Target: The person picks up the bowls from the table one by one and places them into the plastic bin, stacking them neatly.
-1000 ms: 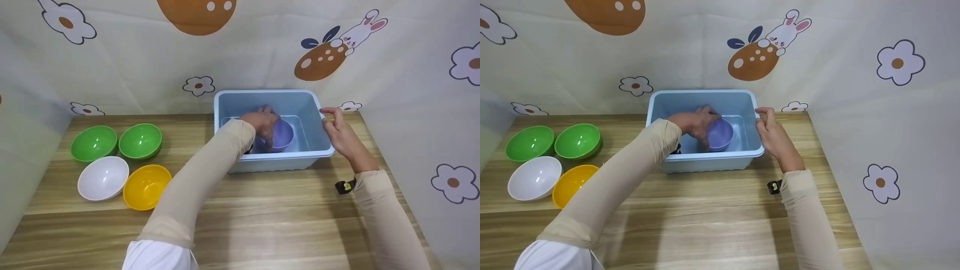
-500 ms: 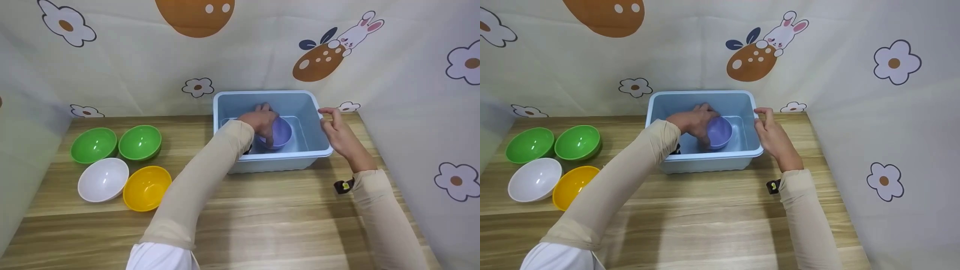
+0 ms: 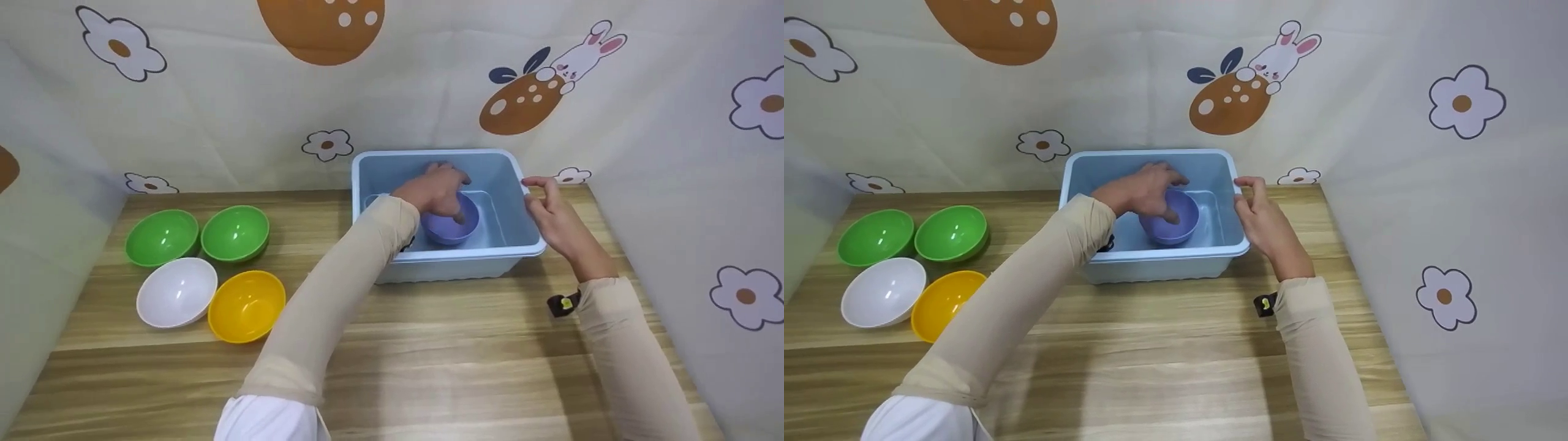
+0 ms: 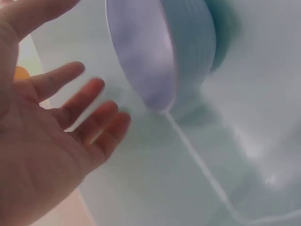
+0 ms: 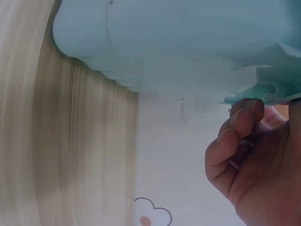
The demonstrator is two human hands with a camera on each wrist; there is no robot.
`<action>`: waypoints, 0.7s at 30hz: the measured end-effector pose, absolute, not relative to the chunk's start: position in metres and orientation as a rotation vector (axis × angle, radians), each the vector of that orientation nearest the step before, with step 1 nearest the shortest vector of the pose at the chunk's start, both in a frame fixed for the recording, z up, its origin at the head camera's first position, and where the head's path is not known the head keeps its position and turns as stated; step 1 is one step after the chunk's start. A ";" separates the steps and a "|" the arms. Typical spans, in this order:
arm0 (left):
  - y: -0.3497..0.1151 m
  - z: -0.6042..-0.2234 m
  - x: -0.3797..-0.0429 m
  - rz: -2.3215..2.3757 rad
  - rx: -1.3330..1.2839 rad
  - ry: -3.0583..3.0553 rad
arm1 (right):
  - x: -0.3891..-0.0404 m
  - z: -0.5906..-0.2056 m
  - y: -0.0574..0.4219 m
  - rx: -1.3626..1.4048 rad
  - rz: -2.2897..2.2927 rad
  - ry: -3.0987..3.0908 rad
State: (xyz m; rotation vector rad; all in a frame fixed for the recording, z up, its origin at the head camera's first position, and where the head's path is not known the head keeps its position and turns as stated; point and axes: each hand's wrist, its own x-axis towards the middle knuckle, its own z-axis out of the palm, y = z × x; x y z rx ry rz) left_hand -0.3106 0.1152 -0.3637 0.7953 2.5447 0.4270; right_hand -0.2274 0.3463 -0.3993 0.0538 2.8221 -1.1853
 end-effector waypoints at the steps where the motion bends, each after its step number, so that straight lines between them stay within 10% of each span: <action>1: 0.117 -0.362 -0.311 0.446 0.806 2.554 | -0.227 -0.399 0.347 0.051 -1.185 2.824; 21: 0.107 -0.304 -0.298 0.507 0.886 2.602 | -0.228 -0.401 0.348 0.018 -1.191 2.814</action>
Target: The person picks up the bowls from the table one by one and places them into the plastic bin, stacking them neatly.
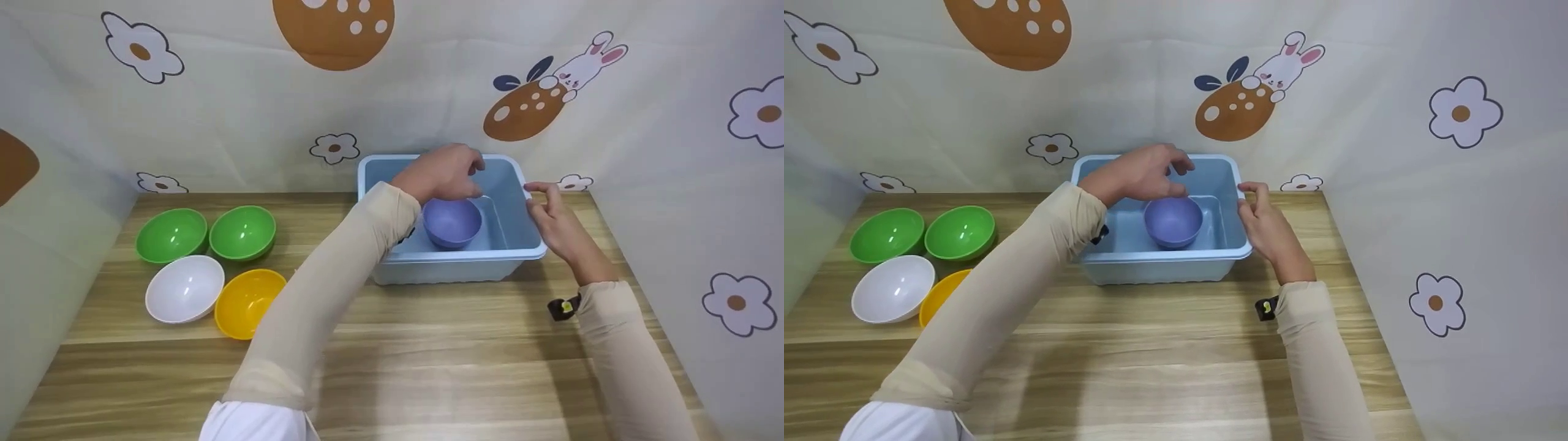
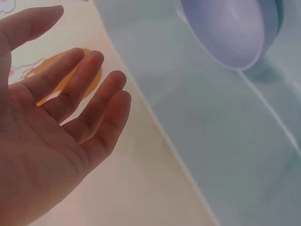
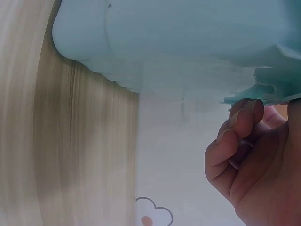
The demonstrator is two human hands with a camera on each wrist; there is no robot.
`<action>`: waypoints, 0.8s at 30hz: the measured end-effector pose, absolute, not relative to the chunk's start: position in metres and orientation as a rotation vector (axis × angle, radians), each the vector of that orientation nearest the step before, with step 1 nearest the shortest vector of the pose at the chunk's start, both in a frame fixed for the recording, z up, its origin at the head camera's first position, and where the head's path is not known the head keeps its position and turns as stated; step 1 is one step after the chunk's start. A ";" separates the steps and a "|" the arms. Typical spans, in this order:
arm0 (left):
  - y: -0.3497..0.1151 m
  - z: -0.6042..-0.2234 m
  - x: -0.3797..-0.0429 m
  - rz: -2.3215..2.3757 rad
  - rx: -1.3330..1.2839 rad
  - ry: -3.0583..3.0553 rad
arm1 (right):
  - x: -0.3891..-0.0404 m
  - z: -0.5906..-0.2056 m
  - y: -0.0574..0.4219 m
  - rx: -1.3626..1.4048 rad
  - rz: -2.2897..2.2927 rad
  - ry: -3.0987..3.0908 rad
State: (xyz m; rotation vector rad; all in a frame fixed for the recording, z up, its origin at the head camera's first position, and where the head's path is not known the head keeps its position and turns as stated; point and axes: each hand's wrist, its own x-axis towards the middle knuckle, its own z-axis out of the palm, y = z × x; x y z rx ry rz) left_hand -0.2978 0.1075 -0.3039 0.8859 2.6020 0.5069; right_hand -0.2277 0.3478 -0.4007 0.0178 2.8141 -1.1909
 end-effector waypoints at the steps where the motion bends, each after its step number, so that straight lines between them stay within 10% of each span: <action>1: 0.105 -0.301 -0.297 0.501 0.879 2.602 | -0.227 -0.400 0.348 0.019 -1.192 2.811; 24: 0.070 -0.280 -0.264 0.436 0.908 2.870 | -0.228 -0.402 0.347 0.012 -1.219 2.820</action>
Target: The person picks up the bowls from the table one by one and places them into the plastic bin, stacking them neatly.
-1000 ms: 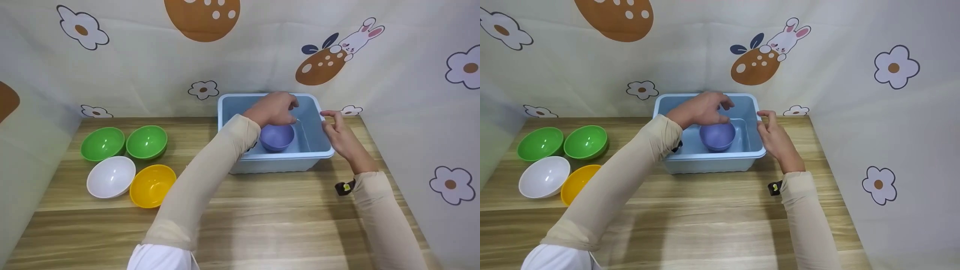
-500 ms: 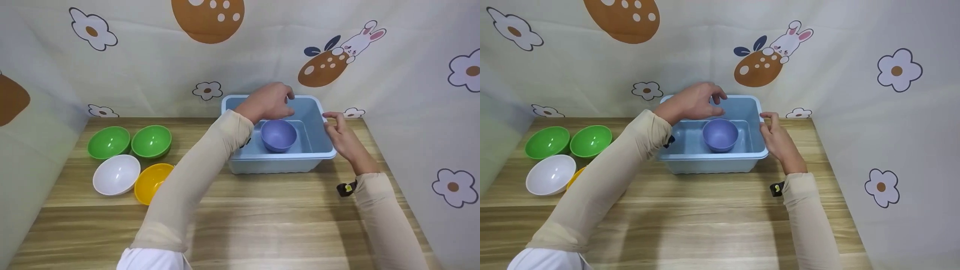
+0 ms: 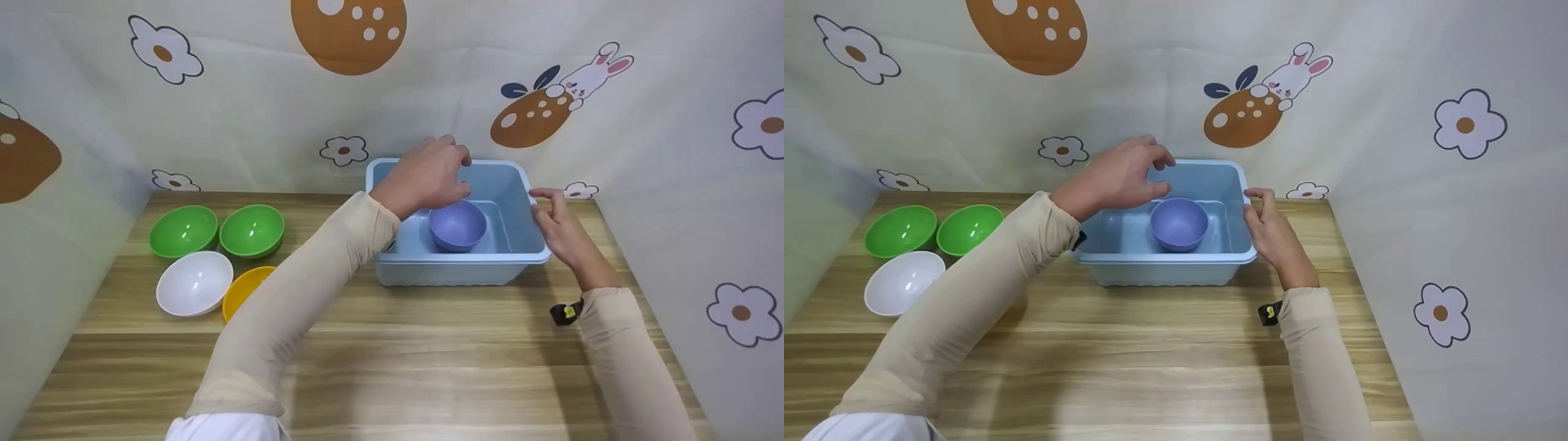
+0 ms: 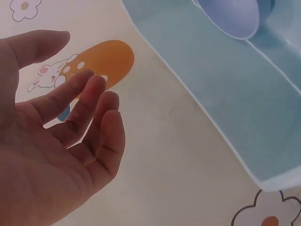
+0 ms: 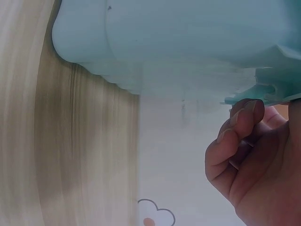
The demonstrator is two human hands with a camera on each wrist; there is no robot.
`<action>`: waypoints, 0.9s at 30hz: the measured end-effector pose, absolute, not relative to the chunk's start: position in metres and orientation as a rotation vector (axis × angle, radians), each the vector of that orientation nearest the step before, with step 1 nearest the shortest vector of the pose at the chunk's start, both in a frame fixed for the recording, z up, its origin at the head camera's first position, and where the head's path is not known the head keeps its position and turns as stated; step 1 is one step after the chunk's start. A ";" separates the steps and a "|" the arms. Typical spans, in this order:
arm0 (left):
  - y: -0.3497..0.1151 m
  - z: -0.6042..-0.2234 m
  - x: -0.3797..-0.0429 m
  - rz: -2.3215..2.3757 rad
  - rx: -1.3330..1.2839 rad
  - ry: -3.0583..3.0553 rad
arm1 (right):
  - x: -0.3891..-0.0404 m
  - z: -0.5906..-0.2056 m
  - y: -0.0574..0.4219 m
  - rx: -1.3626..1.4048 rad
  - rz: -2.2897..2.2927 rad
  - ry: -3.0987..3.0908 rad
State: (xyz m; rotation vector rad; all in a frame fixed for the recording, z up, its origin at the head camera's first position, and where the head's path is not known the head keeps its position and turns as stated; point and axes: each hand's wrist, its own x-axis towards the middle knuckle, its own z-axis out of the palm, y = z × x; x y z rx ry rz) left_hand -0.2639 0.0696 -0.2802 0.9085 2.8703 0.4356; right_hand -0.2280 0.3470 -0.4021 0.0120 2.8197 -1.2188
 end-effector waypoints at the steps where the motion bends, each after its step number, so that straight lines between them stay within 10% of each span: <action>1: 0.067 -0.281 -0.263 0.433 0.909 2.877 | -0.228 -0.403 0.347 0.005 -1.223 2.822; 27: -0.024 -0.278 -0.238 0.596 0.500 3.043 | -0.226 -0.402 0.347 -0.001 -1.255 2.805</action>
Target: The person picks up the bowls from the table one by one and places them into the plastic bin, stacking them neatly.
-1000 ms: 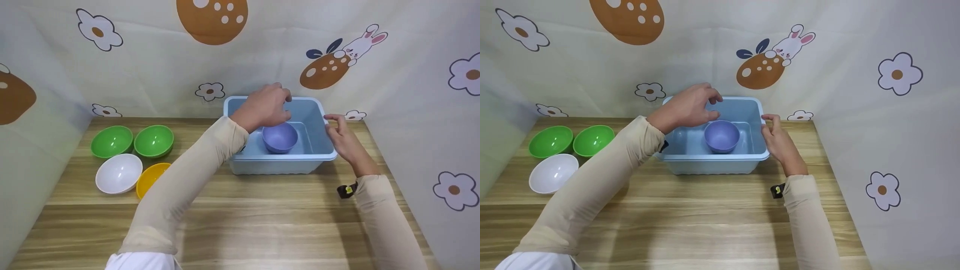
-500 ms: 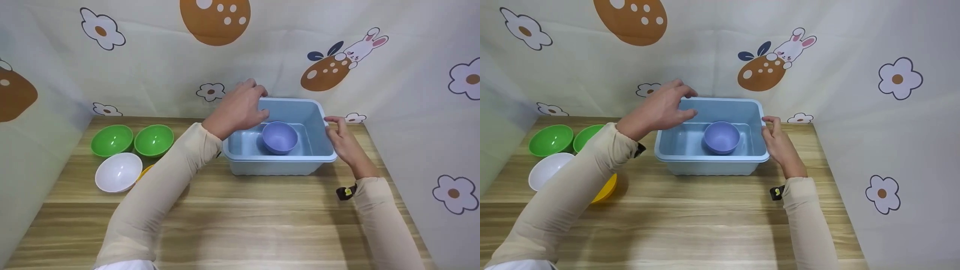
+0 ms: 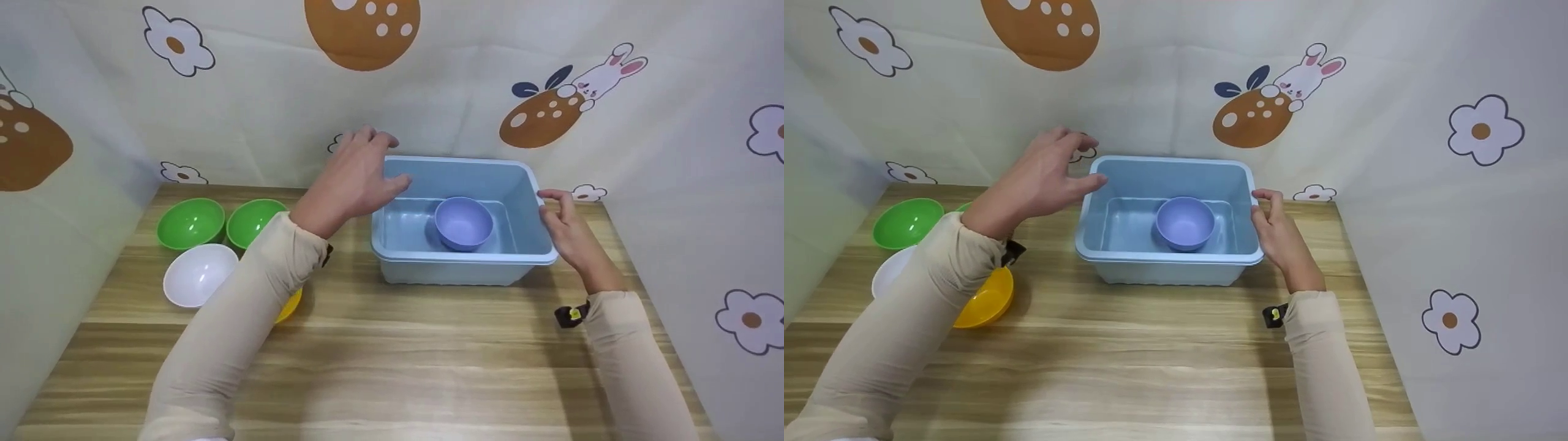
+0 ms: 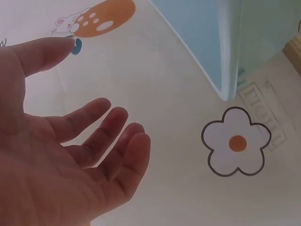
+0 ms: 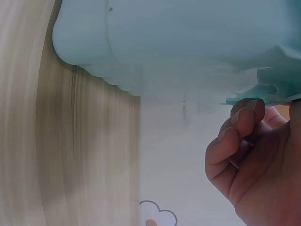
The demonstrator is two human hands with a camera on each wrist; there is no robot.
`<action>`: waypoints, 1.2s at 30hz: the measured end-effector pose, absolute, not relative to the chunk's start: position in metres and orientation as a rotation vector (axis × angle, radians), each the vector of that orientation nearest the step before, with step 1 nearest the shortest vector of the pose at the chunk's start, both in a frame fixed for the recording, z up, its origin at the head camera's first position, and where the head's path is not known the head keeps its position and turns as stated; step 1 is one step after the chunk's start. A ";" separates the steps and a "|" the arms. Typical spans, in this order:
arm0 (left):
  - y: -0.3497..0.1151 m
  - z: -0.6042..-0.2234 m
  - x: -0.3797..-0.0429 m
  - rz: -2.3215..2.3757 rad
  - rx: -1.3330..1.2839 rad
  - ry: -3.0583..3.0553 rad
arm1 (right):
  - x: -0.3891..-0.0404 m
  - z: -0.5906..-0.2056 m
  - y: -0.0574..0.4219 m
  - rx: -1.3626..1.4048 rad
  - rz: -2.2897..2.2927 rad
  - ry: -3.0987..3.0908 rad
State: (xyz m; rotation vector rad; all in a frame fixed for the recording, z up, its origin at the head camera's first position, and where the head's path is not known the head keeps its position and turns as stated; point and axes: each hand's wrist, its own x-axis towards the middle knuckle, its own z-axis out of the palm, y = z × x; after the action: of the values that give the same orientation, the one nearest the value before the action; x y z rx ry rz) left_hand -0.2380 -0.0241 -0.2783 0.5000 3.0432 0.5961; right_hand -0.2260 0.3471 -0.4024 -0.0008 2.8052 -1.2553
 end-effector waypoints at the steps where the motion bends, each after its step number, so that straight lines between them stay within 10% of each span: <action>1: -0.027 -0.278 -0.237 0.601 0.493 3.045 | -0.226 -0.403 0.347 -0.001 -1.254 2.808; 36: -0.125 -0.321 -0.210 0.694 0.253 2.922 | -0.224 -0.403 0.349 0.032 -1.279 2.781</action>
State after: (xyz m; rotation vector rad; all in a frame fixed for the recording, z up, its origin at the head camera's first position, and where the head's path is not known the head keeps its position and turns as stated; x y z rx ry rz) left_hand -0.2100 -0.1251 -0.3215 0.2535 2.9215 0.6940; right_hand -0.2239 0.3485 -0.4030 0.0319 2.7812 -1.2790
